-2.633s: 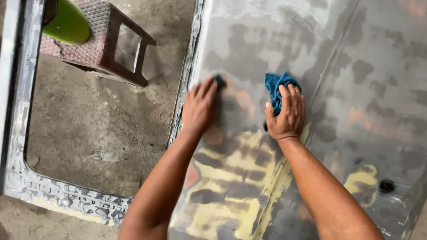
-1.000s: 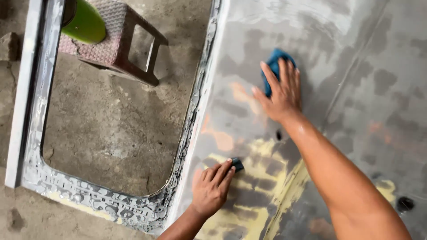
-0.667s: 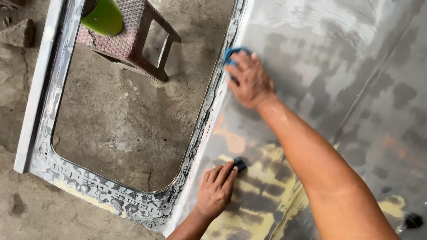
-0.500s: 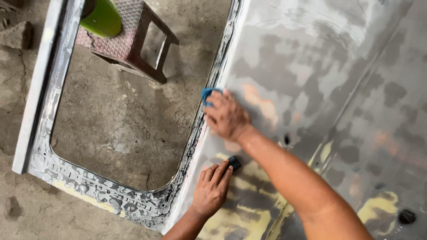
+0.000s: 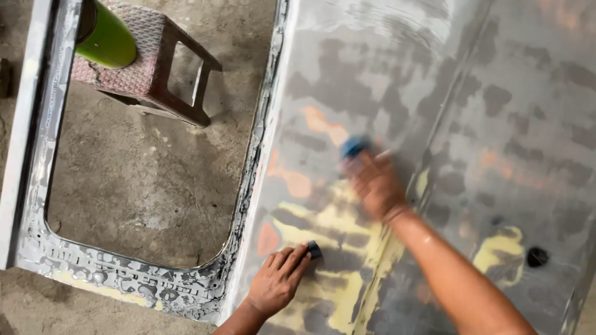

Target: The person scrubs a large, flat, metallic surface with a black sanding block and a blue cloth. They repeatedly wipe the surface, then dip the cloth and block into a green bucket of water to rinse them before resuming the cleaning process.

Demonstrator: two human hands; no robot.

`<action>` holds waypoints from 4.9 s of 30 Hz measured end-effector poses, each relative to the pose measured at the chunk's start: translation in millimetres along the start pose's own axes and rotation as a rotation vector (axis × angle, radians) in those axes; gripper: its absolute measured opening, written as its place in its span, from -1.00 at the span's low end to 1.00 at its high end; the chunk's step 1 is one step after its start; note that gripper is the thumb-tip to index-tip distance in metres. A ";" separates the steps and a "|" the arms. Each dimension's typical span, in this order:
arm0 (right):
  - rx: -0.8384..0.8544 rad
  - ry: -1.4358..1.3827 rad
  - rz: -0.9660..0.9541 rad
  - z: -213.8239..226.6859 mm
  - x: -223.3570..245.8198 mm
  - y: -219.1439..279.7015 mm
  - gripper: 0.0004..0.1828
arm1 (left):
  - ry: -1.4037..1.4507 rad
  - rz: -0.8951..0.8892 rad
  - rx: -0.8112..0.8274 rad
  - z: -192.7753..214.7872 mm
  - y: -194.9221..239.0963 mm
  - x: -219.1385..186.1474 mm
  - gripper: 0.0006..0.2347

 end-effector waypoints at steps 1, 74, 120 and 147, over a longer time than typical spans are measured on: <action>-0.005 0.004 -0.009 14.3 -24.7 2.2 -0.54 | 0.001 -0.010 0.003 -4.5 -2.7 2.4 -0.57; -0.362 0.207 -0.698 74.3 -78.3 80.5 -0.30 | 0.017 -0.231 -0.079 -86.9 -196.3 -13.9 -0.57; -0.365 0.248 -0.683 72.8 -77.3 80.0 -0.30 | -0.044 -0.426 0.193 -74.9 -247.6 -5.3 -0.63; -0.347 0.269 -0.674 72.9 -79.3 80.9 -0.32 | -0.051 -0.103 -0.007 -13.0 -142.2 6.8 -0.55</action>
Point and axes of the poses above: each hand's wrist, its own y-axis away from the middle knuckle, its own z-axis out of the back of the hand, x = y × z, the point moved 2 cm from there along -y, towards the middle knuckle, and after that the axes turned 5 degrees about -y, right-handed, at the moved point
